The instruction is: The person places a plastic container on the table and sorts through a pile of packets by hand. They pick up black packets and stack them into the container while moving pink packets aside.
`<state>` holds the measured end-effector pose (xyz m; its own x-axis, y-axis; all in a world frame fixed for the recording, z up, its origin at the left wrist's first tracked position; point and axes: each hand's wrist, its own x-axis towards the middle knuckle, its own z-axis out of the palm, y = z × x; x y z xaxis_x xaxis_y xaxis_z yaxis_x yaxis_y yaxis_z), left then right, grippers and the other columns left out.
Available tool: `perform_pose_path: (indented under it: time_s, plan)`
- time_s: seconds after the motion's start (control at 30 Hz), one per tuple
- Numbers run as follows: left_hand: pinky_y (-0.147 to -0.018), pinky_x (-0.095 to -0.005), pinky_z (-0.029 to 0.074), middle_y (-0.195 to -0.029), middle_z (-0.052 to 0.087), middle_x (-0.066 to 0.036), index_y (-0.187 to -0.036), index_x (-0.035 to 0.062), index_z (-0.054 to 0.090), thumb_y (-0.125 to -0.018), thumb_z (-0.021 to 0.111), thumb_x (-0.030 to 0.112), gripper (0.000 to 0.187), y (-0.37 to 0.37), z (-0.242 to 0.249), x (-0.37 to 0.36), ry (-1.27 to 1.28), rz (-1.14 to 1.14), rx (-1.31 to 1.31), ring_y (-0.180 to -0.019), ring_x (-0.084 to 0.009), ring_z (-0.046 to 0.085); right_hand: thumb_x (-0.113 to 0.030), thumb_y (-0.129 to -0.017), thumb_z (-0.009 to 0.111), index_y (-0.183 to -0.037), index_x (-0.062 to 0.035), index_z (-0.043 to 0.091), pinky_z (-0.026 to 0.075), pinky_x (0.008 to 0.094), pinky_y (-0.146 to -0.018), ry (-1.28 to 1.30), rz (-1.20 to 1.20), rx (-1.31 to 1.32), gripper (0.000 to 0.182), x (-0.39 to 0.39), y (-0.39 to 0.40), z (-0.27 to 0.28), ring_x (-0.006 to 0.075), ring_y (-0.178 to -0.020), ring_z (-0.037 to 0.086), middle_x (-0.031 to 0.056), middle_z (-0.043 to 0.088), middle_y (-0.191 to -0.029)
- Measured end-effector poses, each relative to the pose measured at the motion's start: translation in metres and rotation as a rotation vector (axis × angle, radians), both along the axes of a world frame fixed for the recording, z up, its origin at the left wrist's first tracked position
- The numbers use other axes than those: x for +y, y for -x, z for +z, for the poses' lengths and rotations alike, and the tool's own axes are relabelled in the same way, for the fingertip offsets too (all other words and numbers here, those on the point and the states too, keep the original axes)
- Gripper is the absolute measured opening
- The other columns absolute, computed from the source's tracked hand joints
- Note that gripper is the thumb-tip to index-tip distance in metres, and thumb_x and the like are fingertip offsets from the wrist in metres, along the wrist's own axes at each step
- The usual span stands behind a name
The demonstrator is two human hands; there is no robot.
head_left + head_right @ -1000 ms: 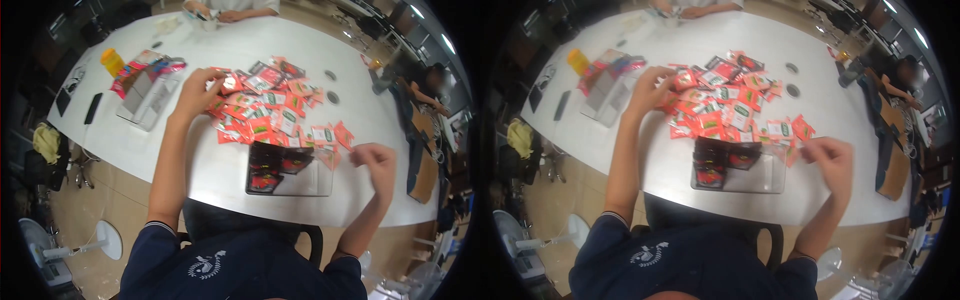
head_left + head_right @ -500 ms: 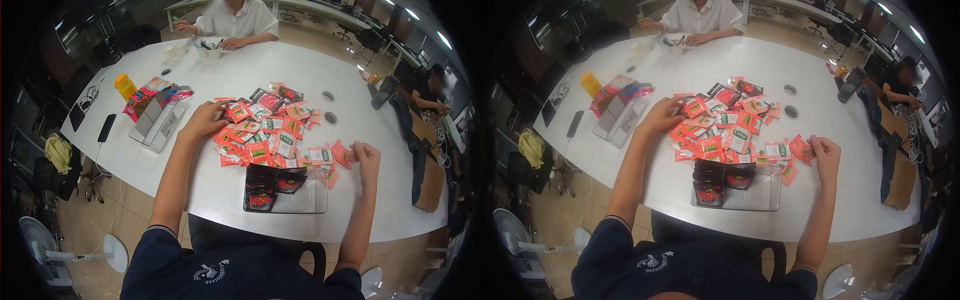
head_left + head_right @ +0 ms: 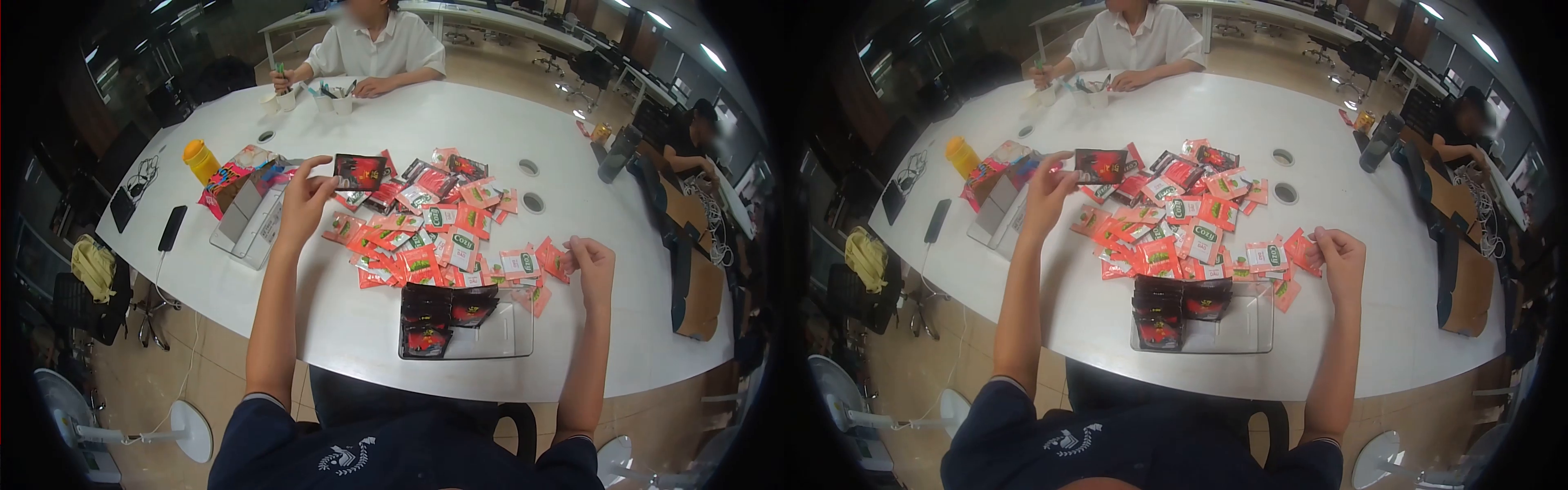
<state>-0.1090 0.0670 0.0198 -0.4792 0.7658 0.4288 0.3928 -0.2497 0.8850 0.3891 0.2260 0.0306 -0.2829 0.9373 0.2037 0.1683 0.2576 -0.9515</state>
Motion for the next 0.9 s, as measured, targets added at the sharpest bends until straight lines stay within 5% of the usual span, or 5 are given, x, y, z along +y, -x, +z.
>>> perform_pose_path:
  time_s: [0.27, 0.4, 0.47, 0.6, 0.9]
  plan:
    - [-0.08, -0.0252, 0.054, -0.097, 0.078, -0.009, -0.145, -0.0053, 0.044, -0.105, 0.066, 0.007, 0.047, -0.162, 0.049, -0.038, -0.239, -0.173, -0.548, -0.082, -0.0086, 0.068, -0.013, -0.095, 0.08, -0.127, 0.0028, 0.07, 0.058, 0.025, -0.079, -0.005, 0.455, 0.117, 0.037, -0.122, 0.106, 0.086, 0.0114, -0.092, 0.073, 0.0075, 0.077, -0.099]
    - [-0.092, -0.0284, 0.054, -0.103, 0.077, -0.012, -0.154, -0.0037, 0.036, -0.104, 0.065, 0.002, 0.058, -0.203, 0.043, -0.047, -0.219, -0.461, -0.615, -0.094, -0.0125, 0.07, -0.01, -0.091, 0.083, -0.098, 0.0035, 0.076, 0.053, 0.0247, -0.072, -0.244, 0.3, 0.058, 0.017, -0.126, 0.11, 0.083, 0.0085, -0.078, 0.066, 0.0067, 0.074, -0.086]
    - [-0.1, -0.0319, 0.053, -0.107, 0.078, -0.015, -0.156, -0.003, 0.036, -0.103, 0.065, 0.001, 0.06, -0.194, 0.055, -0.051, -0.176, -0.612, -0.458, -0.103, -0.0166, 0.073, -0.008, -0.091, 0.083, -0.092, 0.0032, 0.075, 0.05, 0.0259, -0.068, -0.133, 0.281, 0.132, 0.014, -0.122, 0.094, 0.094, 0.0087, -0.074, 0.065, 0.0063, 0.074, -0.084]
    - [-0.102, -0.0342, 0.052, -0.112, 0.078, -0.018, -0.151, -0.0031, 0.043, -0.1, 0.065, -0.001, 0.056, -0.16, 0.064, -0.052, -0.162, -0.508, -0.248, -0.11, -0.0198, 0.073, -0.003, -0.086, 0.084, -0.092, 0.0018, 0.077, 0.05, 0.0305, -0.066, -0.521, 0.33, -0.179, 0.011, -0.106, 0.037, 0.094, 0.0163, -0.071, 0.067, 0.0108, 0.073, -0.081]
    - [-0.088, -0.0297, 0.047, -0.1, 0.073, -0.006, -0.138, 0.0015, 0.058, -0.104, 0.066, 0.016, 0.037, -0.085, 0.01, -0.024, -0.132, -0.168, -0.267, -0.095, -0.012, 0.063, -0.009, -0.088, 0.079, -0.09, -0.0018, 0.074, 0.052, 0.0392, -0.064, -0.279, 0.433, -0.643, 0.01, -0.119, 0.031, 0.032, 0.0316, -0.068, 0.064, 0.013, 0.07, -0.081]
